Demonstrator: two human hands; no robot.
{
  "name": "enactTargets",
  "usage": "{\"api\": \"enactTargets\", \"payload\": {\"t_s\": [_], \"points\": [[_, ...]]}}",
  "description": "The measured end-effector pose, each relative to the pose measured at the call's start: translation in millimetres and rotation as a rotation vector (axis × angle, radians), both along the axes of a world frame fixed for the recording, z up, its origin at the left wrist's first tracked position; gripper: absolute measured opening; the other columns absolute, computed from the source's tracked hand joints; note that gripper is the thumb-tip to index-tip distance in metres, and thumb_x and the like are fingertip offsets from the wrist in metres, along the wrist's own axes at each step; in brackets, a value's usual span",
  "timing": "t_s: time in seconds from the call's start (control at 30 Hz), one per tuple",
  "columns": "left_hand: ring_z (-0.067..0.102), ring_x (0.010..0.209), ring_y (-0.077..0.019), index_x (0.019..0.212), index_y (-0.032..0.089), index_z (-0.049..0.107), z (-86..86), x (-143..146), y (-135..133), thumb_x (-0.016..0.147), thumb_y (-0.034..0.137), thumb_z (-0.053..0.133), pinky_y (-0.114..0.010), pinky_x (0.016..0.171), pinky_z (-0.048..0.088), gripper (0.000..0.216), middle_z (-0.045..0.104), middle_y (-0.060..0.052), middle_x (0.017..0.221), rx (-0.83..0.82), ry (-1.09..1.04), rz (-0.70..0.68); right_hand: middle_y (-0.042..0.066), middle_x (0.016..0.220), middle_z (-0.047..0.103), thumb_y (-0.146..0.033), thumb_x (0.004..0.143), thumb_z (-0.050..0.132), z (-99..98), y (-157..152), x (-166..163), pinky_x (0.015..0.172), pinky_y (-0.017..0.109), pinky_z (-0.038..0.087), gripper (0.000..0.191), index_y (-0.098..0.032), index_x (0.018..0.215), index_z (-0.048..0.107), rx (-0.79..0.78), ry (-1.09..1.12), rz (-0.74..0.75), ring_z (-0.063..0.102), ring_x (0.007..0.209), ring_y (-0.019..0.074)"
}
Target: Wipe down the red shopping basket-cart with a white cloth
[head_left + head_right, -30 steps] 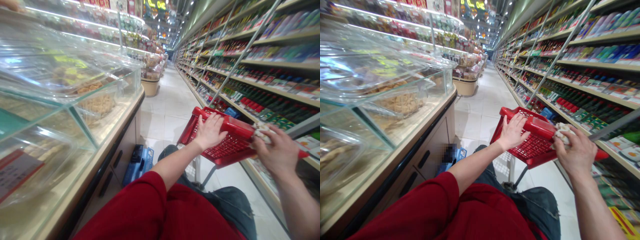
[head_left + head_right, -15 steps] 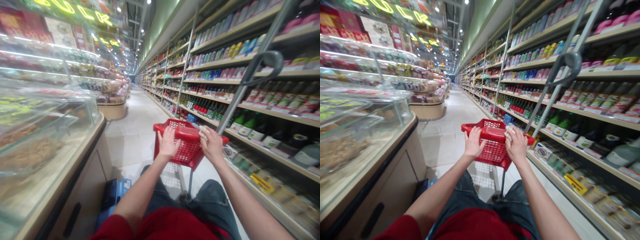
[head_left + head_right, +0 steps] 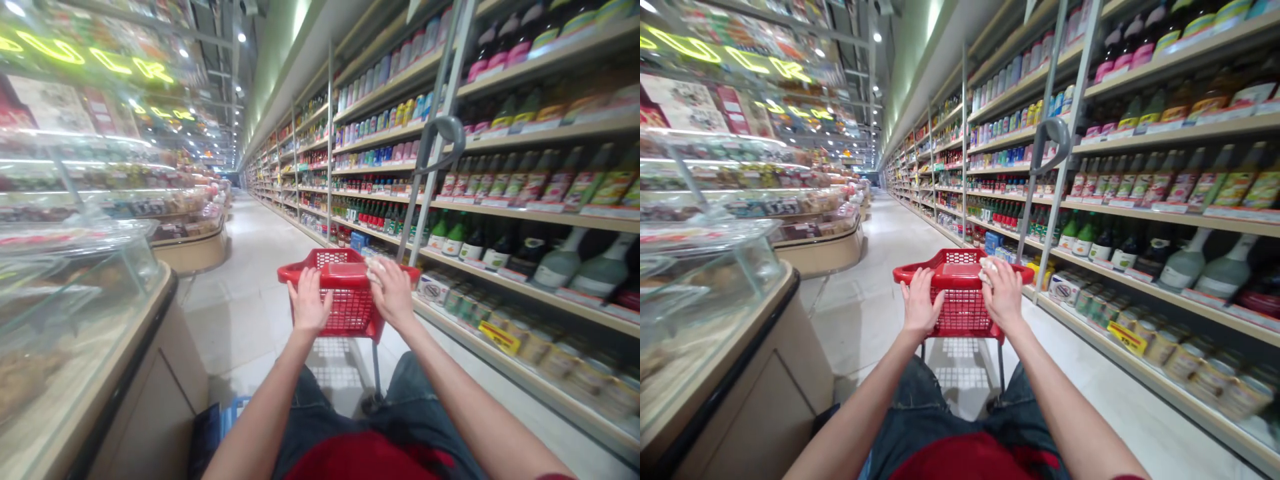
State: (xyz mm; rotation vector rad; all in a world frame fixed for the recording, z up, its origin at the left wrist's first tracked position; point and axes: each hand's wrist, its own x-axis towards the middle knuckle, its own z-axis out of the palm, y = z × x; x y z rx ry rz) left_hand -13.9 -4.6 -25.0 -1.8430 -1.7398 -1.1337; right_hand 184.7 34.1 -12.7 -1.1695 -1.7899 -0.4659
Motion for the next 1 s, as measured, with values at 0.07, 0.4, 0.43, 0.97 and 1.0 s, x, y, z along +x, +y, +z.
{"api": "enactTargets", "payload": {"t_s": [0.07, 0.4, 0.43, 0.97, 1.0], "points": [[0.03, 0.132, -0.0248, 0.127, 0.016, 0.041, 0.0, -1, 0, 0.083, 0.031, 0.044, -0.055, 0.109, 0.013, 0.046, 0.044, -0.011, 0.136, 0.0, 0.007, -0.003, 0.005, 0.131, 0.048, -0.022, 0.08, 0.044, -1.3, -3, -3, 0.096, 0.046, 0.03, 0.035, -0.025, 0.113, 0.056, 0.0, -0.013, 0.015, 0.037, 0.123, 0.0257], [0.031, 0.131, -0.0249, 0.126, 0.015, 0.042, -2.4, 1, 2, 0.083, 0.03, 0.044, -0.056, 0.109, 0.013, 0.046, 0.045, -0.012, 0.135, 0.039, 0.002, -0.007, 0.007, 0.131, 0.047, -0.023, 0.081, 0.044, -2.3, 0, 10, 0.097, 0.05, 0.028, 0.033, -0.024, 0.111, 0.057, -0.009, 0.079, -0.107, 0.038, 0.122, 0.0273], [0.031, 0.131, -0.025, 0.126, 0.015, 0.042, -2.3, 1, 3, 0.083, 0.03, 0.044, -0.056, 0.109, 0.013, 0.045, 0.046, -0.013, 0.135, 0.042, 0.001, -0.01, 0.006, 0.132, 0.047, -0.023, 0.081, 0.043, -1.7, -3, 1, 0.097, 0.05, 0.028, 0.034, -0.024, 0.113, 0.056, -0.01, 0.065, -0.081, 0.037, 0.124, 0.027], [0.033, 0.129, -0.0272, 0.125, 0.014, 0.043, -6.9, 0, 8, 0.081, 0.028, 0.048, -0.058, 0.107, 0.011, 0.047, 0.047, -0.014, 0.133, 0.099, -0.033, -0.05, 0.007, 0.131, 0.048, -0.022, 0.082, 0.041, -2.2, 4, 2, 0.098, 0.05, 0.027, 0.038, -0.023, 0.118, 0.055, 0.007, 0.065, -0.125, 0.037, 0.122, 0.0266], [0.033, 0.129, -0.0272, 0.125, 0.014, 0.043, -7.2, 0, 8, 0.081, 0.028, 0.048, -0.058, 0.107, 0.011, 0.047, 0.047, -0.014, 0.133, 0.102, -0.033, -0.05, 0.007, 0.131, 0.047, -0.022, 0.082, 0.041, -1.7, 1, -7, 0.099, 0.049, 0.027, 0.039, -0.023, 0.119, 0.053, 0.006, 0.054, -0.096, 0.036, 0.123, 0.0264]]}}
